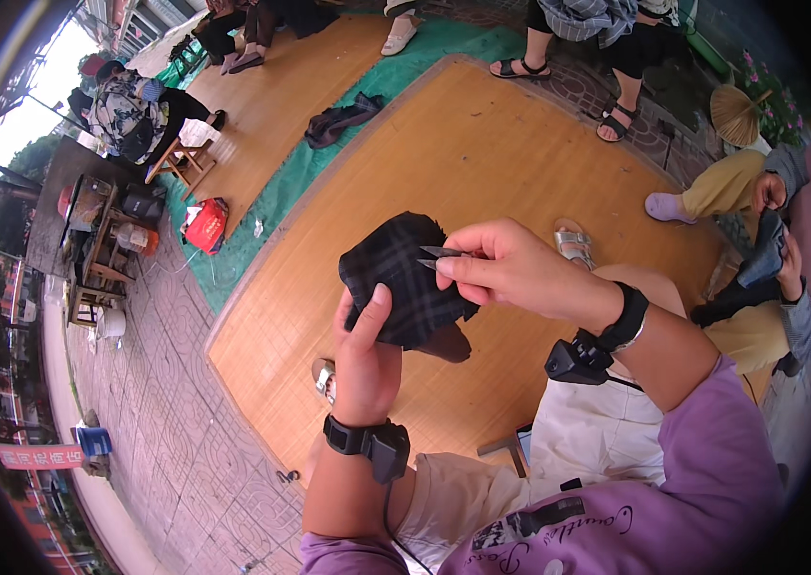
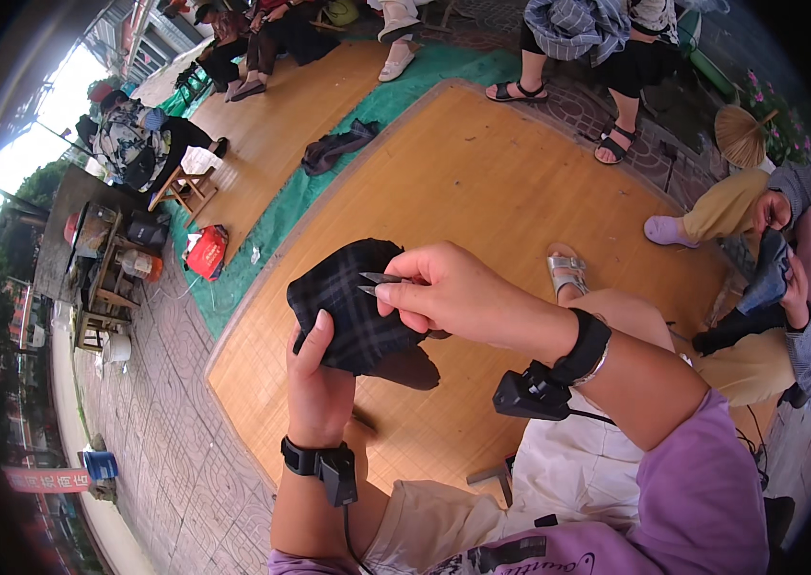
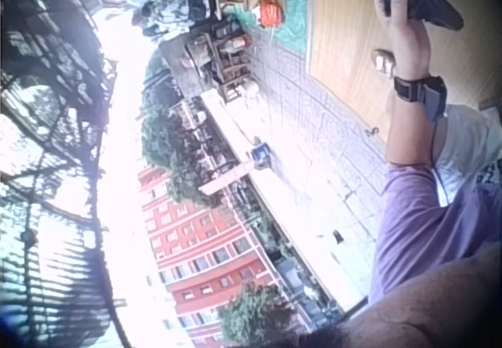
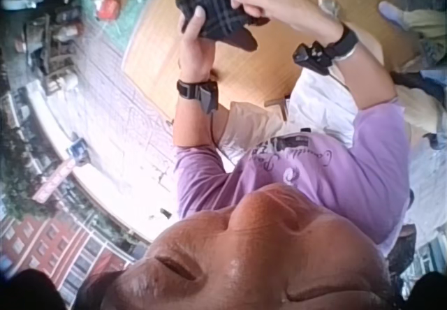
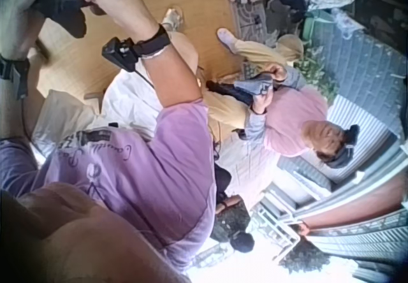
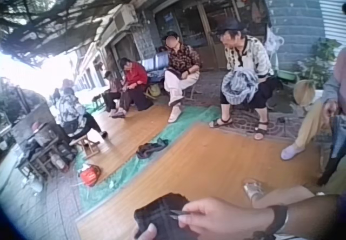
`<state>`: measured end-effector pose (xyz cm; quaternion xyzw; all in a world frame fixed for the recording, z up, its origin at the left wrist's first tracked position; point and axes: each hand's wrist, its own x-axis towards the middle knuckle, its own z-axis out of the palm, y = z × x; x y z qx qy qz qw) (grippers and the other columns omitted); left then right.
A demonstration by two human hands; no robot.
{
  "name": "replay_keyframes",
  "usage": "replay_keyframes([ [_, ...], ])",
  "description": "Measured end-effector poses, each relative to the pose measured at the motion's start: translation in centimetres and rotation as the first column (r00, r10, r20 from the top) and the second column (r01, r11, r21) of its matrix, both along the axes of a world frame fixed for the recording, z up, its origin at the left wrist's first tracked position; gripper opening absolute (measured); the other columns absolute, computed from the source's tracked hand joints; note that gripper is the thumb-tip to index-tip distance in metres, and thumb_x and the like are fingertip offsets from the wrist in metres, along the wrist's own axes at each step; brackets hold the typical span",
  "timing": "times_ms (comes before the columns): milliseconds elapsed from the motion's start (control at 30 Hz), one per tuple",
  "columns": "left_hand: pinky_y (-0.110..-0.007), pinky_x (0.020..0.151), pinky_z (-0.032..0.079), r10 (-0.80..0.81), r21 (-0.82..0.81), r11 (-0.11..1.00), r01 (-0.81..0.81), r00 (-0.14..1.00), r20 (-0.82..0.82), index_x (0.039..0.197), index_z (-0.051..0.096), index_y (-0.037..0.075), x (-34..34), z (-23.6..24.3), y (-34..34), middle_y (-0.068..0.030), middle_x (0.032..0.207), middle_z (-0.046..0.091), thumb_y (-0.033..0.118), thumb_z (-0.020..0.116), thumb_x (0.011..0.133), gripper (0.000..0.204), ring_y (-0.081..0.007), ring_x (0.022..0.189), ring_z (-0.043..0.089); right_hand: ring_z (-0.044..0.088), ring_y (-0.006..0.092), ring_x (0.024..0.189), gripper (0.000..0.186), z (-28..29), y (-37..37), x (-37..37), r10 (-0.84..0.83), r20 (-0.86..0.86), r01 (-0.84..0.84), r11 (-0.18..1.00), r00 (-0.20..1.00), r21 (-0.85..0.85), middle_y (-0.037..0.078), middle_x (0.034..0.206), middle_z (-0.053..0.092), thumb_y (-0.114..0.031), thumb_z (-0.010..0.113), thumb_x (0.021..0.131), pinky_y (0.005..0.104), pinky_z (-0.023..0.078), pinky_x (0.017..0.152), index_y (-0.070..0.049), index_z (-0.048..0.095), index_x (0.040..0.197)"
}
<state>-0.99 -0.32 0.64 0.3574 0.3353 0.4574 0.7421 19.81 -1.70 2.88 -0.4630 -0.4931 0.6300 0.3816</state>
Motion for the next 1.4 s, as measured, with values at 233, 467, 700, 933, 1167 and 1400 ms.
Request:
replay_keyframes([
  [233, -0.037, 0.099, 0.047, -0.005, 0.017, 1.000, 0.005, 1.000, -0.009, 0.133, 0.051, 0.001, 0.0, -0.1, -0.1, -0.0104, 0.125, 0.062, 0.022, 0.059, 0.098, 0.042, -0.0207, 0.114, 0.061, 0.041, 0.0027, 0.054, 0.023, -0.5, -0.1, 0.0, 0.000, -0.020, 0.000, 1.000, 1.000, 0.000, -0.005, 0.060, 0.050, -0.019, 0.054, 0.101, 0.0212, 0.032, 0.048, -0.003, 0.063, 0.086],
  [467, -0.037, 0.100, 0.046, -0.013, 0.027, 1.000, 0.013, 1.000, 0.002, 0.134, 0.050, 0.002, -0.2, -0.2, -0.1, -0.0097, 0.126, 0.062, 0.021, 0.058, 0.099, 0.040, -0.0206, 0.115, 0.061, 0.042, 0.0031, 0.055, 0.023, -0.8, -0.1, -0.2, 0.006, -0.028, -0.006, 1.000, 1.000, 0.022, -0.004, 0.060, 0.050, -0.018, 0.054, 0.101, 0.0215, 0.032, 0.050, -0.003, 0.062, 0.086],
  [700, -0.037, 0.100, 0.047, 0.020, 0.001, 1.000, -0.020, 1.000, 0.008, 0.134, 0.050, 0.002, -0.3, -0.4, 0.2, -0.0100, 0.125, 0.062, 0.022, 0.057, 0.100, 0.040, -0.0208, 0.115, 0.061, 0.039, 0.0014, 0.053, 0.023, -0.5, 0.0, -0.3, -0.001, -0.015, 0.001, 1.000, 1.000, 0.017, -0.005, 0.060, 0.050, -0.021, 0.055, 0.102, 0.0198, 0.029, 0.049, -0.005, 0.063, 0.089],
  [933, -0.038, 0.100, 0.047, 0.002, 0.010, 1.000, -0.002, 1.000, 0.013, 0.134, 0.050, 0.002, -0.3, -0.3, 0.0, -0.0104, 0.126, 0.062, 0.020, 0.059, 0.098, 0.041, -0.0213, 0.115, 0.061, 0.039, 0.0015, 0.051, 0.024, -0.6, 0.0, -0.5, -0.033, 0.013, 0.033, 0.999, 0.999, 0.026, -0.005, 0.060, 0.050, -0.022, 0.055, 0.102, 0.0203, 0.027, 0.047, -0.004, 0.063, 0.089],
  [1167, -0.038, 0.101, 0.047, 0.003, 0.001, 1.000, -0.003, 1.000, 0.023, 0.134, 0.050, 0.002, -0.5, -0.1, 0.1, -0.0103, 0.128, 0.061, 0.020, 0.060, 0.098, 0.042, -0.0216, 0.117, 0.060, 0.041, 0.0030, 0.054, 0.023, -0.6, 0.1, -0.8, -0.082, -0.021, 0.083, 0.995, 0.996, 0.059, -0.005, 0.062, 0.049, -0.018, 0.054, 0.101, 0.0218, 0.032, 0.049, -0.003, 0.063, 0.086],
  [1400, -0.038, 0.102, 0.046, -0.009, -0.014, 1.000, 0.010, 1.000, 0.025, 0.135, 0.049, 0.003, -0.2, 0.0, -0.2, -0.0098, 0.129, 0.060, 0.018, 0.060, 0.098, 0.042, -0.0216, 0.118, 0.059, 0.040, 0.0026, 0.054, 0.023, -0.3, -0.1, -0.7, -0.133, -0.082, 0.137, 0.990, 0.988, 0.042, -0.005, 0.061, 0.047, -0.016, 0.053, 0.101, 0.0214, 0.030, 0.048, -0.002, 0.063, 0.086],
])
